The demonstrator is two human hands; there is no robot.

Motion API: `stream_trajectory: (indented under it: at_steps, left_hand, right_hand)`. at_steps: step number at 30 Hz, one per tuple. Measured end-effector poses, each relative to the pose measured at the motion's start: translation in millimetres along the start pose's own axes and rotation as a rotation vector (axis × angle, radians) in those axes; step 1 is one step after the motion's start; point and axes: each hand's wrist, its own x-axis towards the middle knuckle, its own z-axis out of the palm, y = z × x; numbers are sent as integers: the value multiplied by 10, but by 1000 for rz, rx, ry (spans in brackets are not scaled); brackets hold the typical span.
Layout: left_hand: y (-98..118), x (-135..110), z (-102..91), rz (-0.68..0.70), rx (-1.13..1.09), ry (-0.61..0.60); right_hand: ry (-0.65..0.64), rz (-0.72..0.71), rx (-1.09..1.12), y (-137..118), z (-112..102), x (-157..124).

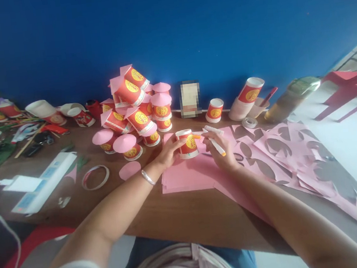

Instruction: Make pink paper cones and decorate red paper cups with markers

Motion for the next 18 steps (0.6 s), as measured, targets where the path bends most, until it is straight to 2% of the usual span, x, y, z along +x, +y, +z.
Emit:
stream_trajectory:
  at_steps: [5, 9, 13, 18]
  left_hand:
    - [-18, -5, -33, -44, -70, 55]
    - [-50, 25, -81, -45, -78, 5]
    - [-43, 44, -95, -3, -58, -18]
    - [-44, 47, -93, 6, 19, -53]
  right_hand:
    - [-59, -271, -84, -113, 36, -96]
    - [-61, -411, -164, -236, 52, -158]
    - [-93, -485, -220, -310, 81, -178]
    - [-93, -496, -217, -336, 88, -154]
